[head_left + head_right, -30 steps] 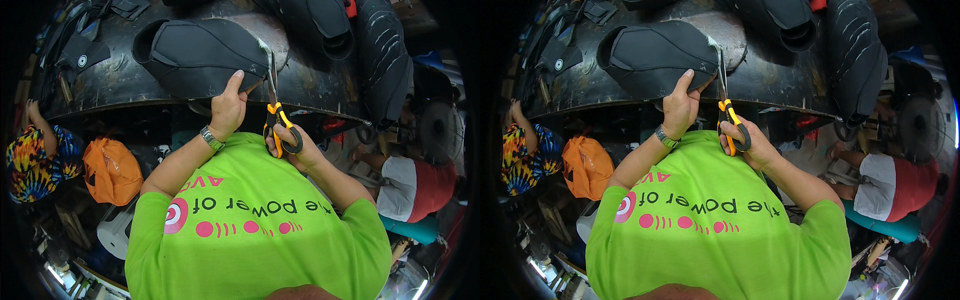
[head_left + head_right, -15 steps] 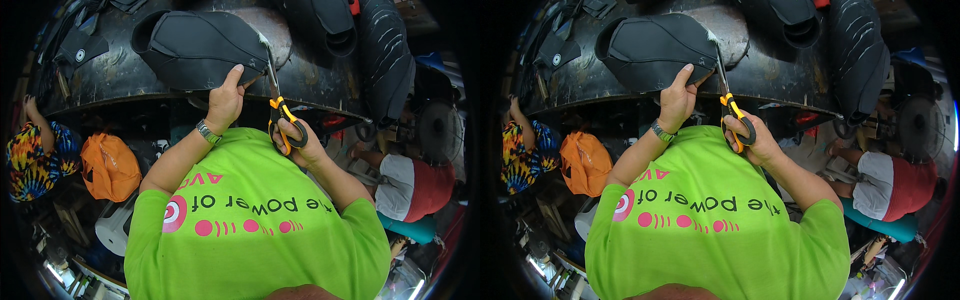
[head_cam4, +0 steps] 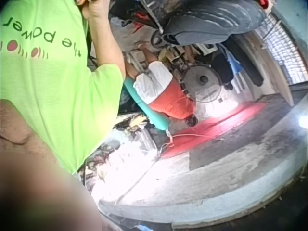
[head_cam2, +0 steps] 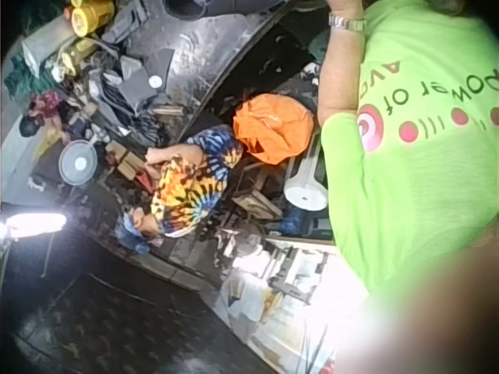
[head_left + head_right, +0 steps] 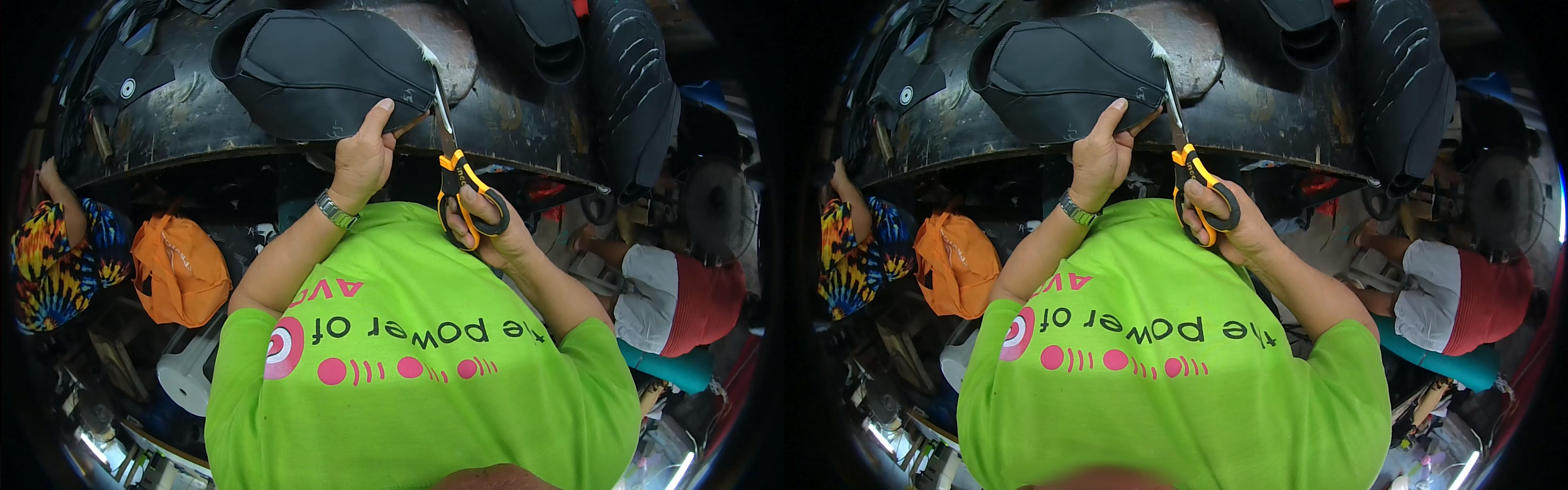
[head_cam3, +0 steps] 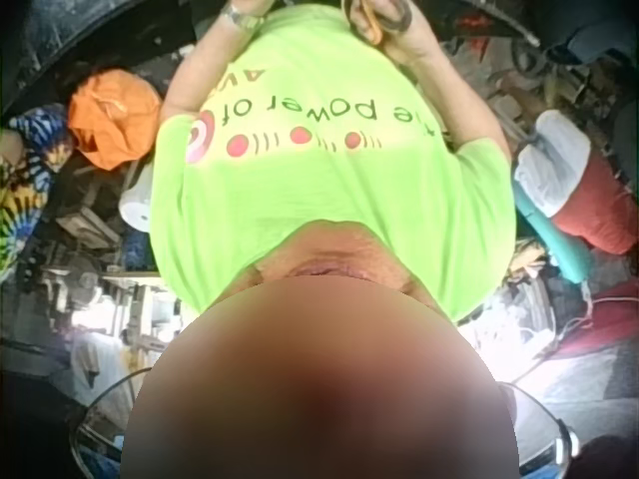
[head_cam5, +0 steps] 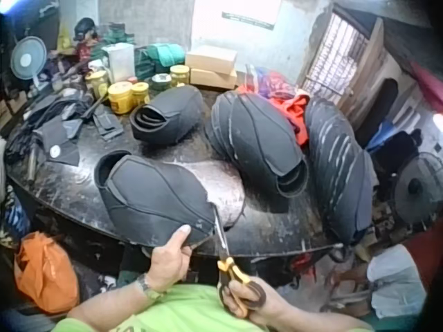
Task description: The person uses scissors to cut a black shoe cover and a white foam insert. They trim the foam to fit inside the cover, then cut the cover's edges to shape it. The person repeatedly adjusts and trims both pieces to achieve a snug fit.
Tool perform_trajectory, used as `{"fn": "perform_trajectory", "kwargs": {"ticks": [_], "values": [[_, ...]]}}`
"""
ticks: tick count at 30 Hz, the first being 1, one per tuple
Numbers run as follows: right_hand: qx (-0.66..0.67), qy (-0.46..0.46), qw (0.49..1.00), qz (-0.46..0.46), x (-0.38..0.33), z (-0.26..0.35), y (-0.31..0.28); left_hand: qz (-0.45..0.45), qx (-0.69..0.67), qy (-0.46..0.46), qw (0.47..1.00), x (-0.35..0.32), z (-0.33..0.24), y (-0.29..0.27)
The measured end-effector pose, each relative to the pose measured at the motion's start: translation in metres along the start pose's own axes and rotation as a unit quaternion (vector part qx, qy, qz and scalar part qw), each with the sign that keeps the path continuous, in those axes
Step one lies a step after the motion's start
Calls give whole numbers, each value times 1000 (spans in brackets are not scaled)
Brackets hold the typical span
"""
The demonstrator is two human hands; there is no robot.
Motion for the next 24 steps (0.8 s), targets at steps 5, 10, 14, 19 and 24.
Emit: {"fn": "perform_trajectory", "kwargs": {"ticks": [5,10,14,19,24], "values": [[-1,9,1000,-1,1,-1,-1,-25,7,2,1000,0,0,-4],[-60,40,997,-15,3,9,-5,-60,79,32,995,1,-3,-14],[-119,51,991,-23,5,16,-6,-64,104,46,991,1,-6,-19],[-131,84,988,21,1,22,-19,-58,56,27,996,-3,-18,-23],[-124,94,987,47,6,15,-20,10,0,4,1000,-7,-22,-21]]}}
Point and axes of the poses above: each hand's wrist, its own x-axis towards the middle knuckle, its own y-axis out of the palm, z = x × y, the point moved 3 cm from there along x, towards the middle knuckle, and after that the axes turned 14 degrees about -z, right-handed, at the moved point
